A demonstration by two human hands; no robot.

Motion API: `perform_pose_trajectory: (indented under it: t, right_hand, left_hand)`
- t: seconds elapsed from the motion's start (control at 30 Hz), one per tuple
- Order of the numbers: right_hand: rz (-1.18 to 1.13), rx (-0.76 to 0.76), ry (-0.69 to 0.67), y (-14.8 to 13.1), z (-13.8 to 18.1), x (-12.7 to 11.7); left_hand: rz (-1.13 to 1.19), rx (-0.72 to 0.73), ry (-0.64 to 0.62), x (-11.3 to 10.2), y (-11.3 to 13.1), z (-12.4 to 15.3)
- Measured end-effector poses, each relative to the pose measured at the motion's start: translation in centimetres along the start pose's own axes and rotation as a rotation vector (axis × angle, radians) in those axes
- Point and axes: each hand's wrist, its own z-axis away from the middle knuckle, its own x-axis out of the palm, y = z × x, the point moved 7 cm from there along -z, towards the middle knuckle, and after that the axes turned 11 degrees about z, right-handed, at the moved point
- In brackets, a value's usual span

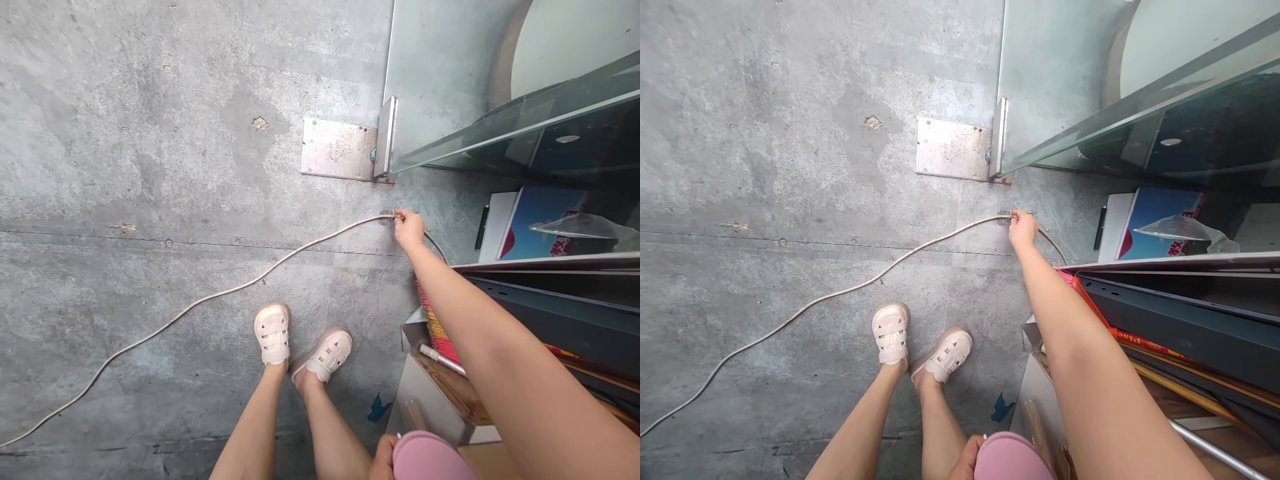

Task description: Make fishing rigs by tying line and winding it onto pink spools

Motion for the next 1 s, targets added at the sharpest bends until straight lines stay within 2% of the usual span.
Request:
perform_pose_trajectory:
  t: [0.43, 0.7, 1.0]
  right_hand:
    - [0.022, -0.021, 0.054, -0.2, 0.2, -0.2]
    - [0.042, -0.044, 0.094, 0.1, -0.2, 0.0]
    - [0.107, -0.109, 0.072, -0.5, 0.1, 0.0]
  left_hand:
    - [0.112, -0.073, -0.003, -0.2, 0.3, 0.2]
    - [0.229, -0.13, 0.047, -1.5, -1.8, -1.4]
    - [0.36, -0.112, 0.166, -3.3, -4.2, -4.1]
